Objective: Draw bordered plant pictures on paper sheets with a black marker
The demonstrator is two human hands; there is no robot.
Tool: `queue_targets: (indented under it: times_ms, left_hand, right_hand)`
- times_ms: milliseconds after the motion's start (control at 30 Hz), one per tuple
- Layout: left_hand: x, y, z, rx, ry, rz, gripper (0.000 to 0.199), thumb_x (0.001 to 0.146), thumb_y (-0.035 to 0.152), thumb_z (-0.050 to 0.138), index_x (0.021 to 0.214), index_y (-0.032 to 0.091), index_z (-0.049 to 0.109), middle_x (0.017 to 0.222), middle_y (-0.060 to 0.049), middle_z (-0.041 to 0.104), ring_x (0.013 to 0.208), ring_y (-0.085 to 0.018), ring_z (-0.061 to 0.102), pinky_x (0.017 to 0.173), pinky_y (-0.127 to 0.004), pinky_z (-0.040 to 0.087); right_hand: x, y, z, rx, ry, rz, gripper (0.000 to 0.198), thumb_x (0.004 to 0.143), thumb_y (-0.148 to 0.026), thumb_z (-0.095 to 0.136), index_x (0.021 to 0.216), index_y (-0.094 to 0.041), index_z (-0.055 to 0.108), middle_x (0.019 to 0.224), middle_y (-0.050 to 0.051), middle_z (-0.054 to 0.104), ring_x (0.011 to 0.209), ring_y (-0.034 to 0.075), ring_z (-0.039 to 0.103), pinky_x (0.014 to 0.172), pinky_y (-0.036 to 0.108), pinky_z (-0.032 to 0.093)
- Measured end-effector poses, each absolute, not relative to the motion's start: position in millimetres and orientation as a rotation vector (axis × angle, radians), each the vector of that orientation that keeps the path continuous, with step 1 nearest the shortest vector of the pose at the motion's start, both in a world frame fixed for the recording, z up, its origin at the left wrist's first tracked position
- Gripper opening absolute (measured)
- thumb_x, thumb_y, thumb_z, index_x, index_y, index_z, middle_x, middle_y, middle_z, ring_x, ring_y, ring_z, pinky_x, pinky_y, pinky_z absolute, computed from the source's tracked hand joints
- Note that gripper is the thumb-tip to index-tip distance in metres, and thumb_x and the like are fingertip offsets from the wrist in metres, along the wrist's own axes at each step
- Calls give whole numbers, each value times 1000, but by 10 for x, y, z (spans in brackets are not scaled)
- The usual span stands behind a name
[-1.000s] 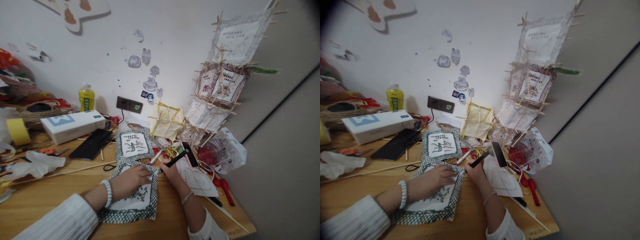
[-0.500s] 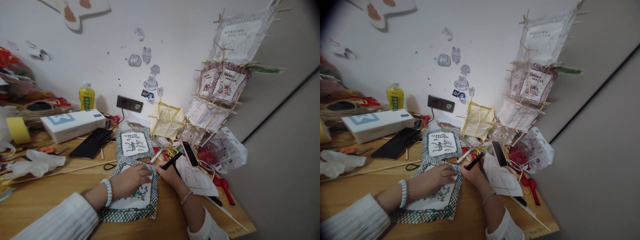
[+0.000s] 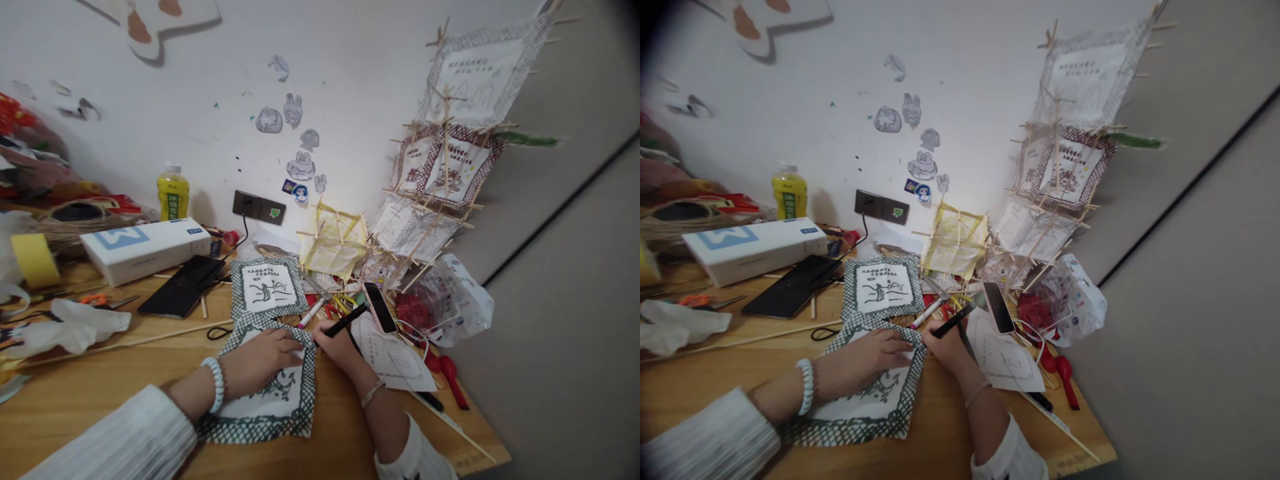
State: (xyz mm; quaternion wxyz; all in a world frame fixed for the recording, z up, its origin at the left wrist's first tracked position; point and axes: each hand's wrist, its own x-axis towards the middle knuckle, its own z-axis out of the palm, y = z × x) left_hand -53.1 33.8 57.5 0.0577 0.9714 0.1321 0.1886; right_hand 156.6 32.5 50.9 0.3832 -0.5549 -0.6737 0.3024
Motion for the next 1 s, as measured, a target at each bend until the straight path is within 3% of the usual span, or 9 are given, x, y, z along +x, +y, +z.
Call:
queue_targets:
  times_ms: [300,800,1000]
  left_hand:
    - [-527,356,558,2949,395,584,48,74,-5,48,110,23,64,116,-5,64,106,-24,53,92,-36,40]
    - [-534,341,571,2977,398,579,48,72,-6,51,109,22,63,117,-5,64,103,-25,54,89,-36,39]
    - [-532,340,567,2977,405,562,46,73,-5,52,109,21,63,117,-5,64,103,-25,54,90,-36,39]
  right_hand:
    - [1624,380,490,-1393,-1718,696,17,65,-10,49,50,-19,49,48,-5,48,54,12,46,53,22,38]
    - [1617,378,489,-1434,-1642,752,16,69,-18,46,54,-19,50,44,-5,46,41,11,46,42,21,35]
    - [1576,374,453,-1401,-1717,732,16,68,-17,50,53,-18,52,47,-4,49,48,11,47,48,22,38]
